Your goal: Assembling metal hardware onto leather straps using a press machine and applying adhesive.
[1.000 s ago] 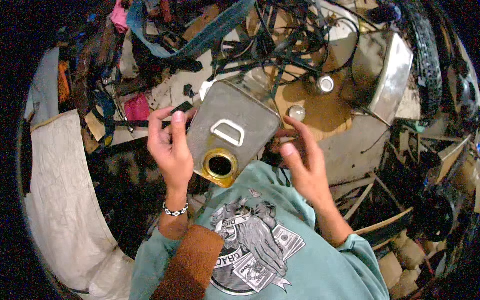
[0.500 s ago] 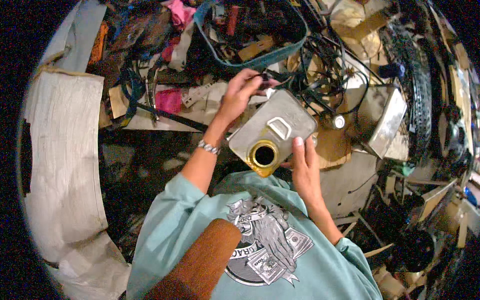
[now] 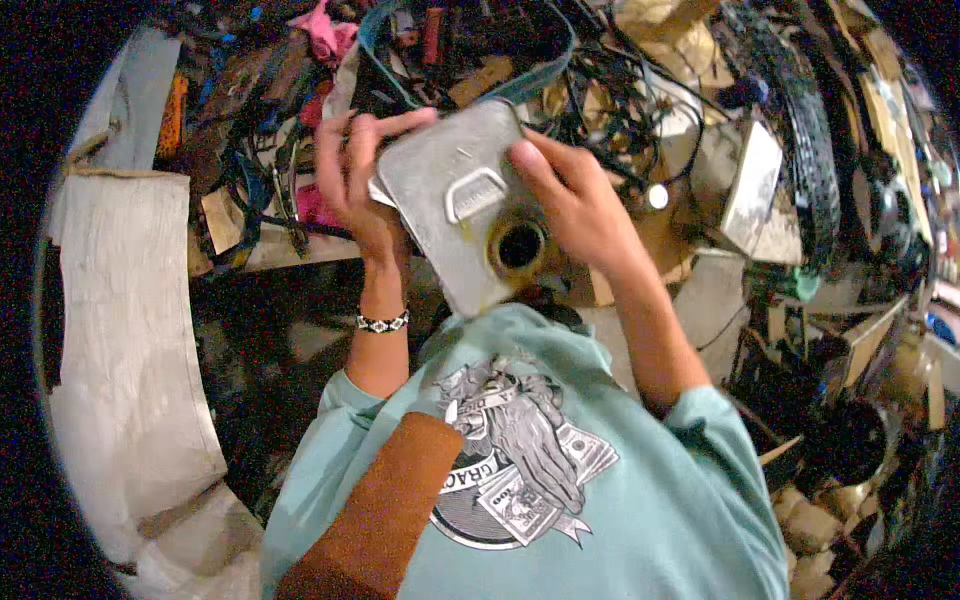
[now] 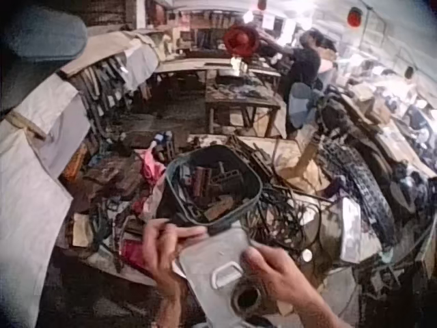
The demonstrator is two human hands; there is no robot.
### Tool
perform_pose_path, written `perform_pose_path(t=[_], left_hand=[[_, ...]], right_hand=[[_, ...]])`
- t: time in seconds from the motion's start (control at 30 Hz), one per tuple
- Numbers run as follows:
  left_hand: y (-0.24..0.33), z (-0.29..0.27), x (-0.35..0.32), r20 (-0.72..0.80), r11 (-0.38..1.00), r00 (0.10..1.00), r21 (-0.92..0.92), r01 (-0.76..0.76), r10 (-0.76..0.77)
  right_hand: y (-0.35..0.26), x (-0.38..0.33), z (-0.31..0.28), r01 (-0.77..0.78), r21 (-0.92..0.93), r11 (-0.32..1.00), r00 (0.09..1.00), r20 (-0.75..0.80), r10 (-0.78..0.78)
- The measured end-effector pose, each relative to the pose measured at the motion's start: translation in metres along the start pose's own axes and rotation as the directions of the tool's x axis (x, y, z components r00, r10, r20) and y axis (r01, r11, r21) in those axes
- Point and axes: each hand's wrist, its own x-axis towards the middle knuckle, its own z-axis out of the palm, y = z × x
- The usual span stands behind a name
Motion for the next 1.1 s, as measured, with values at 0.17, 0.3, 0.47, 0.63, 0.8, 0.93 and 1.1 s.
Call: perform_pose_path(t=[0.17, 0.3, 0.47, 0.63, 0.8, 0.93, 1.1], left_hand=[[-0.022, -0.021, -0.014, -0.069, 0.959, 0.963, 0.141, -0.248, 0.259], [-0.037, -0.036, -0.016, 0.066, 0.883, 0.951, 0.357, -0.305, 0.302], [-0.026, -0.055, 0.014, 0.317, 0.849, 0.947, 0.511, -0.131, -0.045], [-0.036, -0.022, 0.016, 0.488, 0.663, 0.826, 0.722, -0.198, -0.284], [-0.072, 0.002, -0.008, 0.518, 0.581, 0.807, 0.762, -0.285, -0.284], [-0.085, 0.013, -0.022, 0.470, 0.452, 0.822, 0.839, -0.303, -0.321], [-0.086, 0.014, -0.032, 0.481, 0.447, 0.835, 0.830, -0.334, -0.268]], right_hand=[[0.042, 0.046, 0.022, 0.142, 0.183, 0.973, 0.978, 0.128, -0.167], [0.092, 0.070, 0.046, 0.132, 0.447, 0.885, 0.974, 0.109, -0.200], [0.121, 0.077, 0.030, 0.091, 0.466, 0.880, 0.954, 0.213, -0.211], [0.129, 0.064, 0.009, 0.244, 0.220, 0.944, 0.921, 0.252, -0.297], [0.171, 0.052, 0.001, 0.181, 0.280, 0.943, 0.962, 0.149, -0.229], [0.198, 0.039, -0.003, 0.205, 0.329, 0.922, 0.965, 0.088, -0.246], [0.205, 0.022, -0.003, 0.253, 0.325, 0.911, 0.966, -0.132, -0.221]])
